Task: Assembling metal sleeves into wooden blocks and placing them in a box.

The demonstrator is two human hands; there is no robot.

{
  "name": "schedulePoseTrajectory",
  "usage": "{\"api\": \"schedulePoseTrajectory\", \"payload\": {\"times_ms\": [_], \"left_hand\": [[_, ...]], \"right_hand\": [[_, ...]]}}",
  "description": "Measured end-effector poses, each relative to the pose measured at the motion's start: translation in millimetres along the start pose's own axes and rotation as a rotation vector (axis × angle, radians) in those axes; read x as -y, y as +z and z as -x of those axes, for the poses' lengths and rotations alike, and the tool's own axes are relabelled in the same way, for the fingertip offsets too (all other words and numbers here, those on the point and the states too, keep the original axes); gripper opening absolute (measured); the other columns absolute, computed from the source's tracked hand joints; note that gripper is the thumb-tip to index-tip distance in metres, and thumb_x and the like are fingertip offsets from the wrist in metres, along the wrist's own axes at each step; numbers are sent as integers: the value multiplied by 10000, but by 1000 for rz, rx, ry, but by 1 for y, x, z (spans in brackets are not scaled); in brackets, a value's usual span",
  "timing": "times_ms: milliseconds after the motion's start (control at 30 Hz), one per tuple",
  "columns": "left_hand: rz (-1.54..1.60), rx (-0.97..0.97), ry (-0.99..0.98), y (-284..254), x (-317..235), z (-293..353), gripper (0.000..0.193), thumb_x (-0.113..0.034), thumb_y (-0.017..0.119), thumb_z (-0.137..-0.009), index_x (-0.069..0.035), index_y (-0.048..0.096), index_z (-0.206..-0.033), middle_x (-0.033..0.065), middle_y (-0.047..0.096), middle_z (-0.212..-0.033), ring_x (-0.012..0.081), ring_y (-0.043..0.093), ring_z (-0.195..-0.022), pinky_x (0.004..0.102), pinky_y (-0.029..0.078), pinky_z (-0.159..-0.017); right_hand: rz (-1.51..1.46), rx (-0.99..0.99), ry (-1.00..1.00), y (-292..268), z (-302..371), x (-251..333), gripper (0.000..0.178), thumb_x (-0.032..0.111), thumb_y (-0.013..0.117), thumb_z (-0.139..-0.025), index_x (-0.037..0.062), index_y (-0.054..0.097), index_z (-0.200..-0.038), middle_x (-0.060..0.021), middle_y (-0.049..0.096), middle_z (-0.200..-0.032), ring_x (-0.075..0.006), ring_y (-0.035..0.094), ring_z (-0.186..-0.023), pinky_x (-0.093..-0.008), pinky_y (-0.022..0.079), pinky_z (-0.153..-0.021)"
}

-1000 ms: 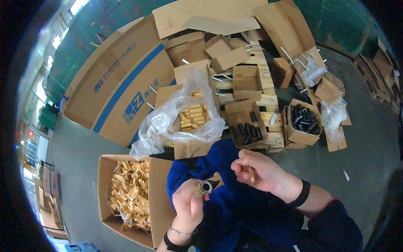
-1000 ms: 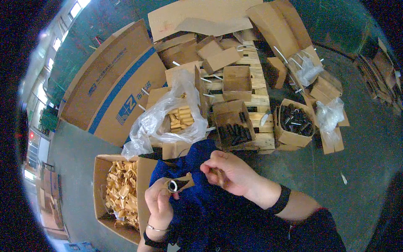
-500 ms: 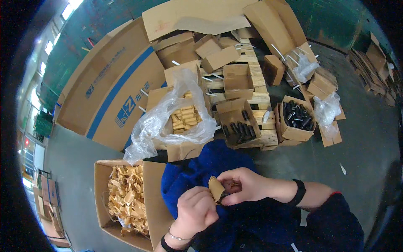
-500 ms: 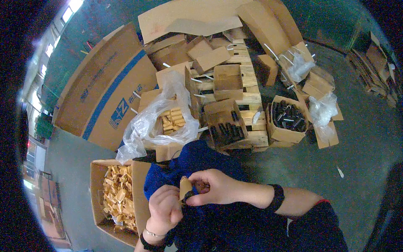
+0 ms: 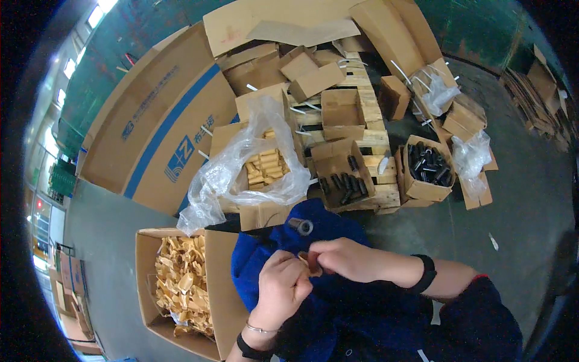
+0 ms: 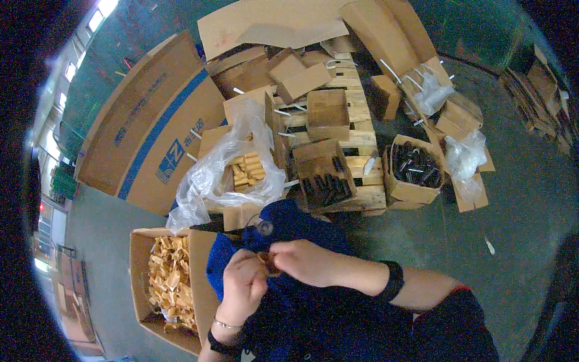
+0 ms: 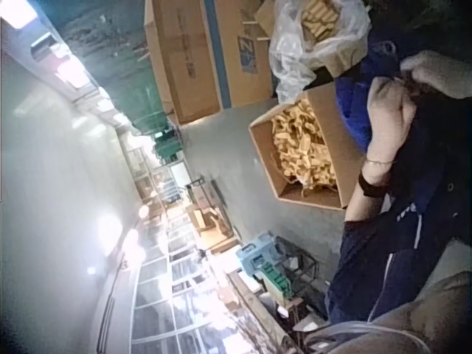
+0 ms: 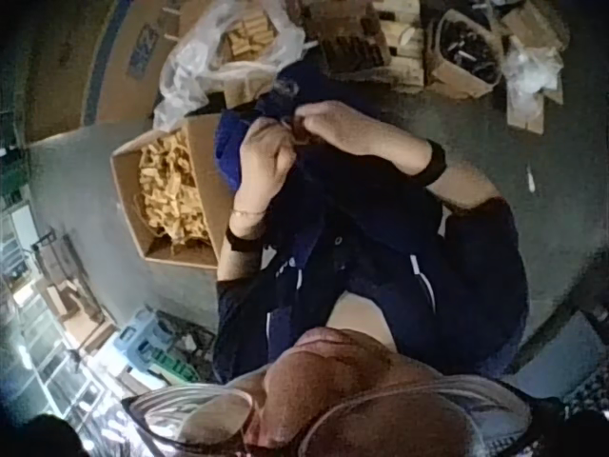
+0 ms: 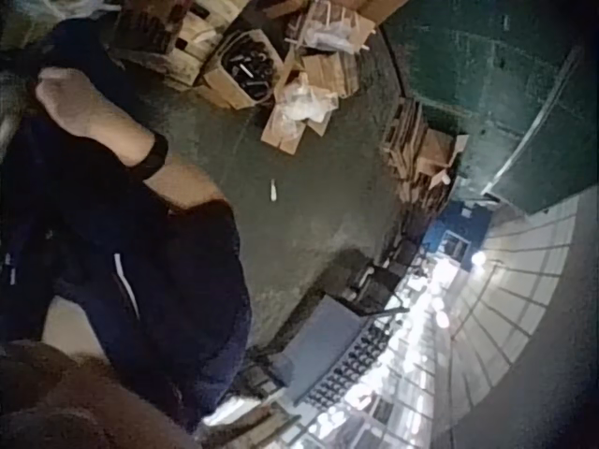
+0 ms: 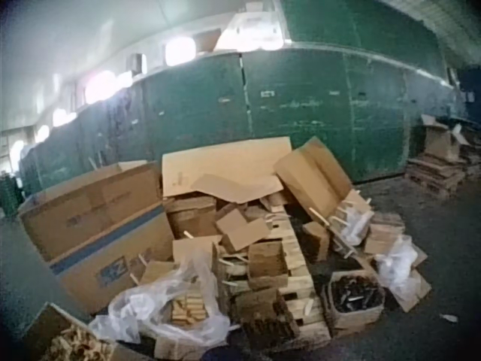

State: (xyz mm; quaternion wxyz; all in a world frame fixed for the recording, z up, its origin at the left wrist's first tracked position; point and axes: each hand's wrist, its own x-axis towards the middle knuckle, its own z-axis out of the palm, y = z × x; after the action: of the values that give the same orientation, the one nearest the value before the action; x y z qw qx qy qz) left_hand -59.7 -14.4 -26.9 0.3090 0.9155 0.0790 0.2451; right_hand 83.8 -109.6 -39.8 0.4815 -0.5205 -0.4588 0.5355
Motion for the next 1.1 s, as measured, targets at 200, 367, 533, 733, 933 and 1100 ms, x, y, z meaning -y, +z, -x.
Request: {"api": "schedulePoseTrajectory", "payload": {"times_ms": [200, 367, 533, 733, 933, 1100], "left_hand": [[163, 245, -191, -12, 9, 18, 58, -59, 518, -637, -30, 541, -682, 107, 529, -645, 285, 483, -615, 372, 398, -562], [308, -56, -500, -32, 11, 26, 522, -455, 377, -842, 31, 552, -765, 43, 507, -653, 105, 465, -554, 239, 359, -478], [95, -427, -765, -79, 43, 75, 432, -354, 392, -834, 24, 537, -683, 49, 515, -623, 143, 482, -574, 250, 384, -548], [-187, -407, -869, -141, 112, 139, 316, -246, 374, -892, -3, 435, -1084, 94, 488, -986, 163, 476, -837, 285, 386, -757], [-129, -369, -1052, -165, 120, 139, 314, -237, 391, -889, 8, 429, -1082, 94, 437, -1030, 170, 442, -930, 309, 355, -842], [-236, -422, -1077, -157, 133, 138, 295, -261, 399, -878, 12, 464, -969, 86, 478, -887, 150, 465, -772, 271, 377, -713]], "right_hand": [[662, -397, -84, -53, -50, -4, 425, 468, 565, -734, 55, 534, -637, -123, 556, -600, -270, 555, -551, -370, 424, -502], [538, -628, -30, -98, -72, -45, 330, 354, 582, -754, 30, 539, -705, -127, 570, -641, -263, 556, -596, -342, 431, -554], [564, -718, 83, -135, -31, -70, 249, 261, 588, -761, 16, 545, -757, -112, 569, -642, -230, 547, -587, -322, 424, -551], [577, -711, 138, -159, 3, -101, 212, 231, 599, -750, 24, 555, -758, -110, 576, -628, -229, 562, -564, -315, 431, -528], [564, -438, 75, -155, -27, -106, 208, 229, 579, -748, 21, 582, -765, -146, 593, -695, -284, 582, -650, -356, 448, -578], [761, 2, 319, -119, -56, -151, 168, 186, 495, -778, 73, 603, -838, -159, 586, -761, -308, 567, -729, -381, 445, -626]]}}
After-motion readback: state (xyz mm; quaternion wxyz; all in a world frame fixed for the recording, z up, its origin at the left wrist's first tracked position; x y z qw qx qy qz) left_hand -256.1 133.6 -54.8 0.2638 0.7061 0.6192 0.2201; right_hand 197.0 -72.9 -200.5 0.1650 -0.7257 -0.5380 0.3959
